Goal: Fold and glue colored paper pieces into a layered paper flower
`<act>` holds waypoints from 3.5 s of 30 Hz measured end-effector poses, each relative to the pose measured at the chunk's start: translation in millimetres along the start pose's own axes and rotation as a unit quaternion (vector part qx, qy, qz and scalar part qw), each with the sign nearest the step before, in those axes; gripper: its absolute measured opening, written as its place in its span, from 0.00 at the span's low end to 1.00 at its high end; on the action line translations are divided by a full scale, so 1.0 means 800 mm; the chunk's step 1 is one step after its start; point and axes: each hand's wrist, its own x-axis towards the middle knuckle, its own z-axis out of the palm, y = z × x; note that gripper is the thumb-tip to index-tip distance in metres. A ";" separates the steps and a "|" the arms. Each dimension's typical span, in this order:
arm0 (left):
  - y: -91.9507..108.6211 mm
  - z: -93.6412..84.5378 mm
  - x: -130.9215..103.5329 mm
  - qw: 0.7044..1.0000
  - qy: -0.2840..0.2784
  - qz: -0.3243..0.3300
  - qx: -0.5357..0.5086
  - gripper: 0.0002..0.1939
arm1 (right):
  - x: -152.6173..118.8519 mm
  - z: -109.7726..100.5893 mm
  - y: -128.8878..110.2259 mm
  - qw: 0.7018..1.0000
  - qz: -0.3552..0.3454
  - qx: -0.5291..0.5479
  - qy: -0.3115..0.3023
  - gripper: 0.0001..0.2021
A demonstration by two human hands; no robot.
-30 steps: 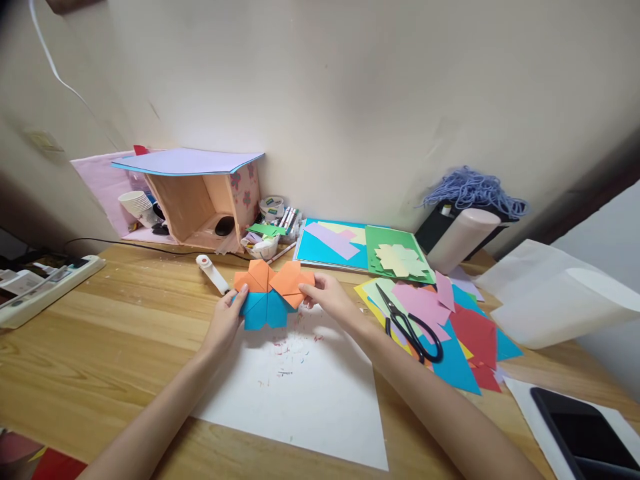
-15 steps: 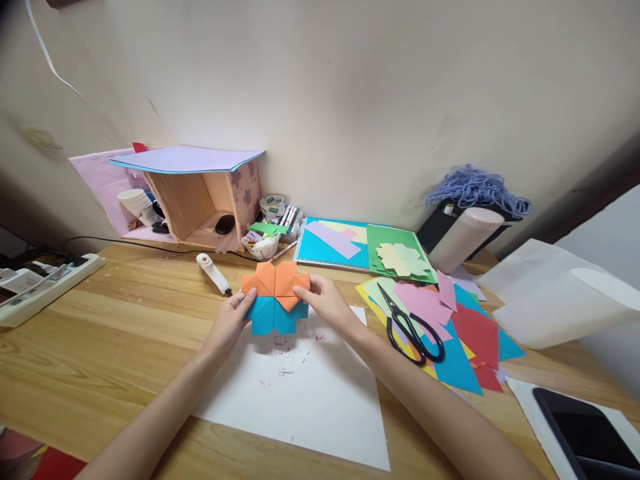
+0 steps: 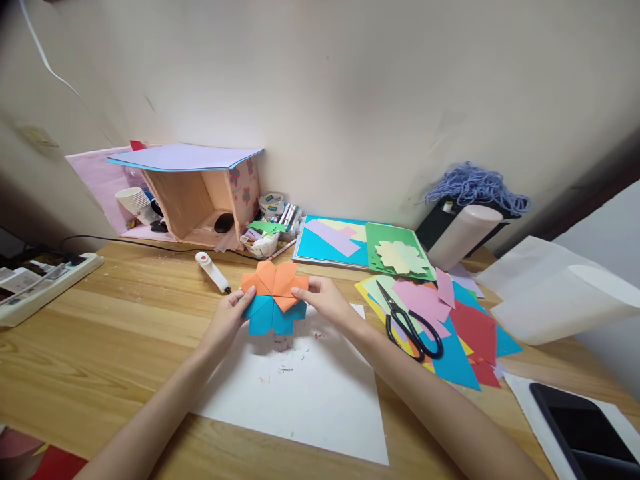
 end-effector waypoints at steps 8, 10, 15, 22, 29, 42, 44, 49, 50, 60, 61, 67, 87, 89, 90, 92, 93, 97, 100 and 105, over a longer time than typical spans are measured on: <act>0.007 0.004 -0.002 0.999 0.019 -0.031 -0.019 0.22 | 0.000 -0.001 0.000 1.000 0.002 0.003 -0.013 0.17; 0.007 0.003 -0.002 0.999 0.020 -0.034 -0.019 0.22 | 0.000 -0.001 -0.002 1.000 0.001 0.005 -0.012 0.18; 0.009 0.003 -0.002 0.999 0.026 -0.032 -0.023 0.20 | 0.000 0.001 0.001 1.000 -0.009 0.008 -0.018 0.19; 0.018 0.004 -0.011 0.999 -0.028 -0.031 0.004 0.26 | -0.001 0.005 0.005 0.999 -0.027 0.011 -0.040 0.17; 0.015 0.000 -0.011 0.998 -0.059 -0.021 0.009 0.26 | -0.006 0.012 0.010 0.994 -0.045 -0.089 -0.036 0.17; 0.015 0.001 -0.012 0.991 -0.092 -0.069 -0.065 0.25 | -0.009 0.021 0.010 0.984 -0.095 -0.147 -0.026 0.20; 0.014 0.000 -0.010 0.989 -0.088 -0.086 -0.079 0.25 | -0.008 0.020 0.009 0.987 -0.100 -0.124 -0.030 0.20; 0.014 -0.001 -0.006 0.985 -0.082 -0.099 -0.113 0.24 | -0.007 0.015 0.006 0.982 -0.134 -0.123 -0.046 0.14; 0.014 -0.001 -0.006 0.985 -0.080 -0.096 -0.116 0.24 | -0.007 0.014 0.006 0.981 -0.141 -0.123 -0.046 0.14; 0.021 -0.006 -0.006 1.000 0.011 0.012 0.019 0.27 | -0.007 0.023 0.010 0.994 -0.066 0.045 -0.077 0.18; 0.022 -0.006 -0.006 0.999 0.028 0.025 0.040 0.26 | -0.007 0.024 0.011 0.993 -0.056 0.057 -0.081 0.18; 0.024 -0.001 -0.010 0.994 0.061 0.054 0.074 0.22 | -0.006 0.029 0.014 0.994 -0.039 0.080 -0.063 0.17; 0.022 0.001 -0.012 0.992 0.029 0.050 0.116 0.21 | 0.003 0.012 0.015 0.984 -0.019 0.116 -0.132 0.24; 0.022 0.002 -0.013 0.990 0.030 0.051 0.125 0.22 | 0.004 0.016 0.020 0.988 -0.016 0.119 -0.102 0.24; 0.022 0.002 -0.014 0.990 0.030 0.053 0.128 0.22 | 0.004 0.018 0.022 0.989 -0.016 0.119 -0.091 0.24; 0.023 0.004 -0.015 0.990 0.023 0.054 0.130 0.24 | 0.004 0.021 0.025 0.991 -0.019 0.116 -0.071 0.23; 0.023 0.004 -0.016 0.990 0.017 0.050 0.131 0.24 | 0.003 0.022 0.026 0.992 -0.021 0.113 -0.061 0.23; 0.023 0.004 -0.014 0.990 0.001 0.032 0.137 0.25 | 0.002 0.025 0.025 0.994 -0.025 0.105 -0.030 0.22; 0.019 0.002 -0.011 0.991 -0.023 0.021 0.129 0.25 | 0.002 0.025 0.025 0.994 -0.017 0.106 -0.027 0.22; 0.012 -0.002 -0.007 0.992 -0.040 0.017 0.118 0.27 | 0.001 0.025 0.025 0.994 -0.017 0.104 -0.025 0.22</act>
